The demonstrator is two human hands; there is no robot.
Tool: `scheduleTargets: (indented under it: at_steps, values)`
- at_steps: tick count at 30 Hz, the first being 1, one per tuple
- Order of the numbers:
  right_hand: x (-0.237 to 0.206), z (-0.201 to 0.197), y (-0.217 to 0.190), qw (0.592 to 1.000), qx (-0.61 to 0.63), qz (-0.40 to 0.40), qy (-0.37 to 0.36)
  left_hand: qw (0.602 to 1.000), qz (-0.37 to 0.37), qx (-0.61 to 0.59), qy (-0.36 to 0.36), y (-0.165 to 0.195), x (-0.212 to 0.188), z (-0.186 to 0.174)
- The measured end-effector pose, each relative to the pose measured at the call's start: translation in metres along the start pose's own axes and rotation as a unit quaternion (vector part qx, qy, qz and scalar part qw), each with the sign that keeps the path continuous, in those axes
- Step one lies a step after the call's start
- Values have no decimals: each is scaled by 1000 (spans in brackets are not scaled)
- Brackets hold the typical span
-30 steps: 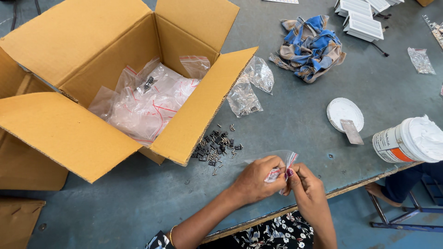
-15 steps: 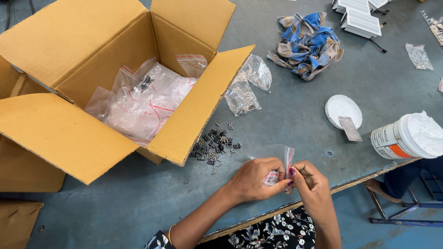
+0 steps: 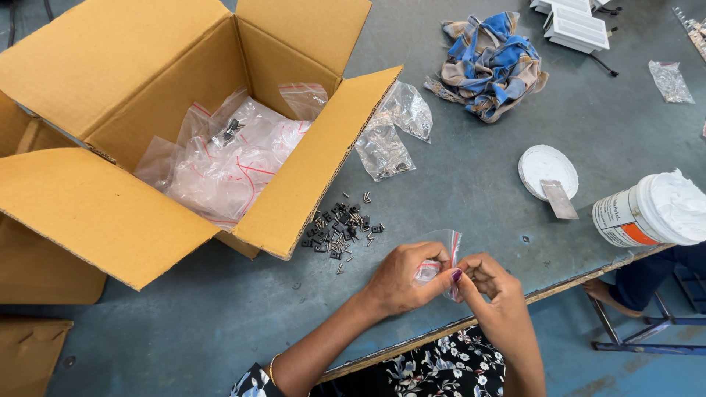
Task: The person repeatedly scoops small metal screws from a pile on the table into clear plastic bags, seals them, and places them into a cardboard box. The process is repeated for multiple bags throughout the clip.
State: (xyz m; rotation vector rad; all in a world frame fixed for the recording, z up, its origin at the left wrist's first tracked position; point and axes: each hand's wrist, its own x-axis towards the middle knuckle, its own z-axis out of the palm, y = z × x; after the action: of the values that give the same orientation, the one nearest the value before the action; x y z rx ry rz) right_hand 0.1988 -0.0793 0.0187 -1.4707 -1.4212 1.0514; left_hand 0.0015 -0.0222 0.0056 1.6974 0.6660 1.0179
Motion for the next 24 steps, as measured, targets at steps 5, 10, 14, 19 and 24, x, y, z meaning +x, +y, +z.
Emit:
scheduleTargets:
  at_steps: [5, 10, 14, 19, 24]
  values:
    - [-1, -5, -2, 997, 23, -4, -67, 987, -58, -146, -33, -2, 0, 0]
    - [-2, -6, 2, 994, 69, -18, -86, 979, -92, -176, -50, -7, 1, 3]
    - [-2, -6, 5, 996, 52, -25, -62, 983, -49, -168, -51, -11, 2, 4]
    - [-4, -9, 12, 995, 76, -26, -60, 962, -103, -239, -80, -14, 0, 5]
    - [-5, -11, 20, 996, 68, -51, 17, 951, -133, -271, -66, -18, 1, 5]
